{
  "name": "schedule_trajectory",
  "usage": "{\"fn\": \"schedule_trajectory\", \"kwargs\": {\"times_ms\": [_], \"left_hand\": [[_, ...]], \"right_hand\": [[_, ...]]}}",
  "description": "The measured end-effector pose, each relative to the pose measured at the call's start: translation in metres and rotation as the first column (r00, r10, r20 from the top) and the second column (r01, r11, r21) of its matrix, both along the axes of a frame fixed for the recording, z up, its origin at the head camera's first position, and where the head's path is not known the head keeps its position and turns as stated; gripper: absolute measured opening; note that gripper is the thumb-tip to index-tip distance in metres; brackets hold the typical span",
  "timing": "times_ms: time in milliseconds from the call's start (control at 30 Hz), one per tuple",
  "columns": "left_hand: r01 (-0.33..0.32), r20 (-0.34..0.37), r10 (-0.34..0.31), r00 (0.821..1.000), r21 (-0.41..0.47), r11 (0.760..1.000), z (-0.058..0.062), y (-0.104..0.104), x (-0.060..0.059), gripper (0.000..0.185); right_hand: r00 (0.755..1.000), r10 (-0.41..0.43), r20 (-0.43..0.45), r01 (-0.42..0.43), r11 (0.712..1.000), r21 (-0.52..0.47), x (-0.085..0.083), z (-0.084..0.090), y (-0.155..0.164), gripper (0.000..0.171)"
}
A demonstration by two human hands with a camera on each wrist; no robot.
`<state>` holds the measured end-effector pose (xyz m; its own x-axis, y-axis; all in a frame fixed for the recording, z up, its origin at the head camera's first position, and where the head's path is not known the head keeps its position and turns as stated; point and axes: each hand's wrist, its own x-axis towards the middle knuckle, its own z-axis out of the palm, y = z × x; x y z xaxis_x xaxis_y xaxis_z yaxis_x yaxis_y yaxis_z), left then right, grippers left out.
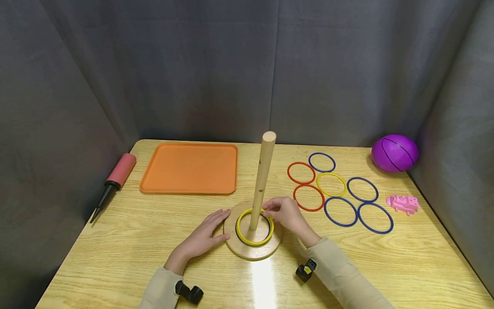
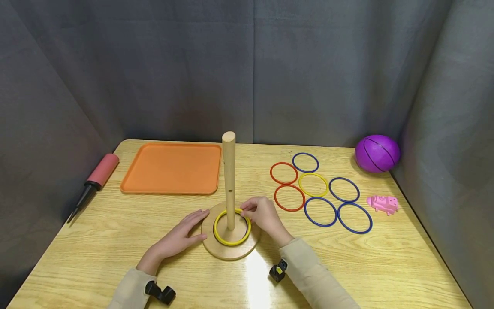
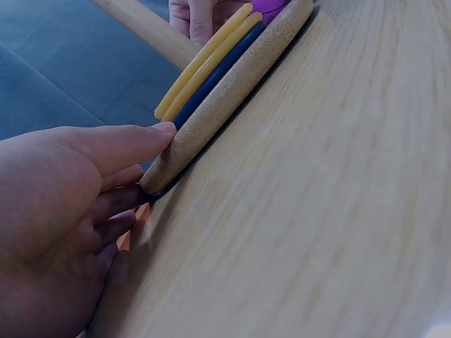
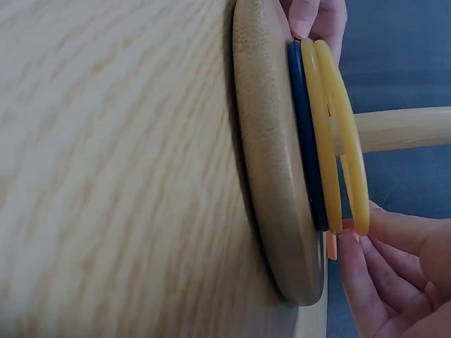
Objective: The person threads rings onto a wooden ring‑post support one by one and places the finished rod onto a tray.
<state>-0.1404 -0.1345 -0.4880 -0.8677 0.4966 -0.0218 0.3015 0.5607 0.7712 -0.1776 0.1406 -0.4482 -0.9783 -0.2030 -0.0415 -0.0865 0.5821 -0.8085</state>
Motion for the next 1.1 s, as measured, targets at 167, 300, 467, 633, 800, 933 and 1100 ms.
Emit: {"fn": "schedule_trajectory", "kwargs": {"times_ms": [167, 300, 467, 633, 800, 933, 1100], "left_hand": [[0.004, -0.007, -0.004, 1.0, -0.003, 1.0, 0.0, 0.0, 0.0, 0.07], [0.005, -0.011, -0.005, 1.0, -0.004, 1.0, -0.001, 0.0, 0.0, 0.07], [0.006, -0.01, -0.006, 1.0, -0.009, 1.0, 0.0, 0.0, -0.001, 0.07], [0.01, -0.009, -0.01, 1.0, -0.009, 1.0, 0.001, 0.001, -0.001, 0.07], [0.008, 0.001, -0.008, 1.0, -0.004, 1.0, 0.0, 0.001, -0.001, 0.07], [0.007, 0.012, -0.007, 1.0, 0.003, 1.0, -0.001, 0.0, -0.001, 0.071], [0.009, 0.022, -0.009, 1.0, 0.008, 1.0, 0.0, 0.0, 0.0, 0.071]], "right_hand": [[0.999, -0.006, 0.035, 0.007, 1.0, -0.018, 0.001, 0.0, 0.002, 0.011], [0.998, -0.025, 0.061, 0.028, 0.998, -0.051, 0.001, 0.003, 0.009, 0.013], [0.999, -0.043, -0.002, 0.043, 0.997, -0.06, -0.002, 0.012, 0.025, 0.016], [0.996, -0.084, -0.012, 0.082, 0.99, -0.119, -0.003, 0.021, 0.054, 0.023], [0.989, -0.145, -0.027, 0.14, 0.98, -0.14, -0.001, 0.032, 0.09, 0.029], [0.98, -0.195, -0.045, 0.187, 0.972, -0.144, 0.003, 0.038, 0.12, 0.035], [0.962, -0.251, -0.107, 0.24, 0.965, -0.107, 0.005, 0.04, 0.159, 0.038]]}}
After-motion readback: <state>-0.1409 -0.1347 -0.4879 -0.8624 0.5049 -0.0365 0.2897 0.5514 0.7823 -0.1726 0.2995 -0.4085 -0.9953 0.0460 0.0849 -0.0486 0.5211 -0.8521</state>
